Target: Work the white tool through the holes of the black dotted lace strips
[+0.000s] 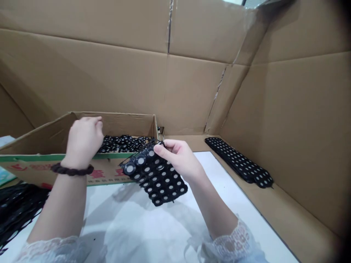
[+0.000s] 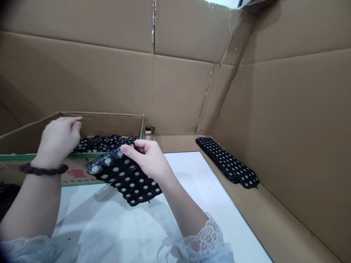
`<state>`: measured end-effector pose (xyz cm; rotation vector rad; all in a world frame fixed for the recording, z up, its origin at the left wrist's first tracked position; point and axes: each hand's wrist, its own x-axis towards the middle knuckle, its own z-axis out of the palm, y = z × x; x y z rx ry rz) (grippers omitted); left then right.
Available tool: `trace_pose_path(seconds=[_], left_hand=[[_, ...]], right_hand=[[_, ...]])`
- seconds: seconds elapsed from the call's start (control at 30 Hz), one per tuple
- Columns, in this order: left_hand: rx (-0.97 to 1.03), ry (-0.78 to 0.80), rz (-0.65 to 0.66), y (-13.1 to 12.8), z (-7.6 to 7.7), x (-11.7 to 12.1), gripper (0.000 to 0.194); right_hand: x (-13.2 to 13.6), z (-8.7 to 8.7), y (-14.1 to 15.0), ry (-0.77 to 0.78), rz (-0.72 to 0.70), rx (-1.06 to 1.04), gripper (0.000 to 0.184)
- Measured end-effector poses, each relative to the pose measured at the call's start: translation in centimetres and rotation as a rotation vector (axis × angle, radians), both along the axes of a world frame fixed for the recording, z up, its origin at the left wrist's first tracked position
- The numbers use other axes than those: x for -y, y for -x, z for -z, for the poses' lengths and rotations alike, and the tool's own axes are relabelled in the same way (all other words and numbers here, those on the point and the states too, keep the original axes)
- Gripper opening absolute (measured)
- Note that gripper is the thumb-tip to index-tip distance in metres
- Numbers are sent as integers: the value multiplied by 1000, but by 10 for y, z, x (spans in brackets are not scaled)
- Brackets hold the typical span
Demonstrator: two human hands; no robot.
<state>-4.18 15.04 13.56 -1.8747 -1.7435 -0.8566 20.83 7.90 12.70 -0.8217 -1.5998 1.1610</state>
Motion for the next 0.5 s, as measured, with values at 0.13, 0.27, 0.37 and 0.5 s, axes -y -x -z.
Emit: trace_pose_path(seconds=[0.13, 0.27, 0.37, 0.5], left_hand=[[-13, 54, 55, -19, -4, 15, 43], [96, 183, 511, -46, -9, 48, 37], [-40, 225, 639, -65, -3, 64, 44], [-139, 130, 586, -72, 7, 62, 35]], right_hand=[[-4, 6, 5, 62, 52, -15, 37], [-10, 13, 10, 100, 68, -88, 38], [-12, 14, 11, 76, 53, -104, 35], [-14, 14, 10, 11, -40, -37, 28]])
